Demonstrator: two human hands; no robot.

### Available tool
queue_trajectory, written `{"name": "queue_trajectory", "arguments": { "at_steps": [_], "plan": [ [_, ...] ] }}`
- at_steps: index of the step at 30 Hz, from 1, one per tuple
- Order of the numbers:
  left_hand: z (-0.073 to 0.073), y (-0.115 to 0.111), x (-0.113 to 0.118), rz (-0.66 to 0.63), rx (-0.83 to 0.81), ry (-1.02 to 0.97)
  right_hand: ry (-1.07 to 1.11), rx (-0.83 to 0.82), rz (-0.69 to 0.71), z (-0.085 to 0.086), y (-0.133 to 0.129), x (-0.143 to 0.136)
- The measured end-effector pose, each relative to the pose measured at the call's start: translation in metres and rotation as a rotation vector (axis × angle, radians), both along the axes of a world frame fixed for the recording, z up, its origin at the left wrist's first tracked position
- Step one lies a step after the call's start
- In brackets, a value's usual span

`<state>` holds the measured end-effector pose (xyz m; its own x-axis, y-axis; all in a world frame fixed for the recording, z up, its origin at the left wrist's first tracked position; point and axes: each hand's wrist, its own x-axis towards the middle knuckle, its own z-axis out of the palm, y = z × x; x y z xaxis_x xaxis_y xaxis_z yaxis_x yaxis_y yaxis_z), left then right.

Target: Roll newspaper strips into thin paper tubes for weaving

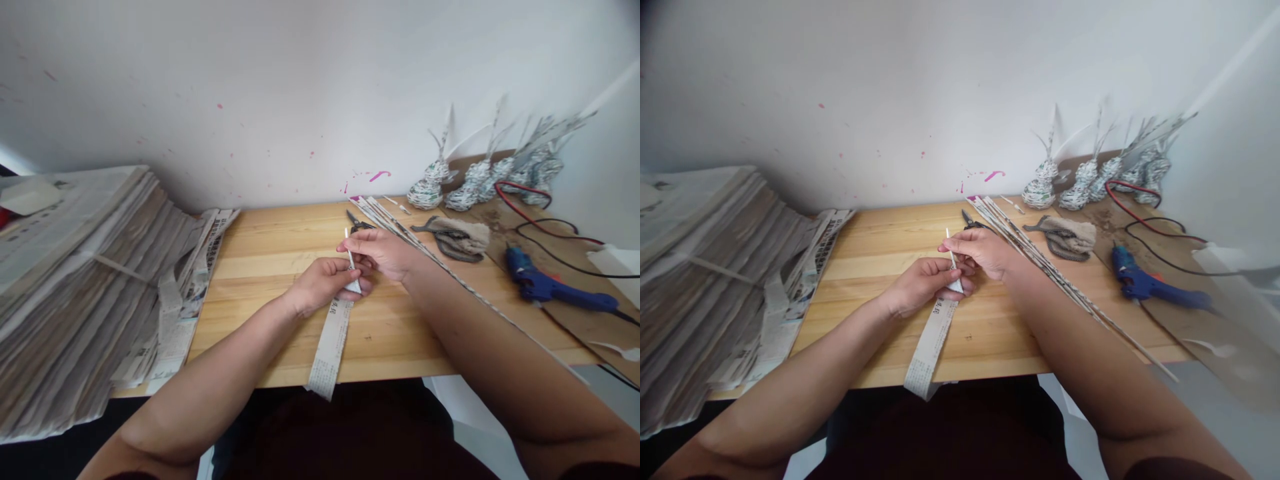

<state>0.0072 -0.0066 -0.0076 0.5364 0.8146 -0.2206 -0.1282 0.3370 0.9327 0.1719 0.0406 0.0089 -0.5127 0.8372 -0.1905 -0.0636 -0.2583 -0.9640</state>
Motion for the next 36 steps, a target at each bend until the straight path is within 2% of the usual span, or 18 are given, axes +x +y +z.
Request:
{"name": "queue_trajectory", "arguments": {
  "at_steps": [6,12,17,19,22,24,30,32,36],
  "plan": [
    [0.004,-0.002,0.001,-0.008,0.001,0.026,0.003,-0.002,-0.159,0.000,-0.001,-0.007],
    [0.005,-0.002,0.000,-0.006,-0.003,0.017,-0.024,0.031,0.025,0.001,0.000,0.000],
    [0.002,-0.001,0.001,-0.018,0.004,0.045,-0.046,0.029,-0.154,0.001,-0.002,-0.006],
    [0.002,-0.001,0.001,-0.021,0.007,0.043,-0.048,0.032,-0.121,0.000,-0.001,-0.005],
    [0.003,0.000,0.000,-0.006,0.002,0.024,-0.038,0.058,0.012,-0.001,0.001,0.001],
    [0.003,-0.001,0.000,-0.004,-0.012,0.022,-0.035,0.069,0.036,-0.001,0.001,0.003],
    [0.005,-0.002,0.001,-0.013,-0.015,0.054,-0.056,0.041,-0.158,0.000,-0.002,-0.004],
    [0.005,-0.001,0.001,-0.015,-0.015,0.048,-0.048,0.055,-0.119,0.000,-0.002,-0.003],
    [0.005,-0.001,0.000,-0.017,-0.024,0.024,-0.038,0.066,0.054,0.000,0.001,0.002]
  ]
}}
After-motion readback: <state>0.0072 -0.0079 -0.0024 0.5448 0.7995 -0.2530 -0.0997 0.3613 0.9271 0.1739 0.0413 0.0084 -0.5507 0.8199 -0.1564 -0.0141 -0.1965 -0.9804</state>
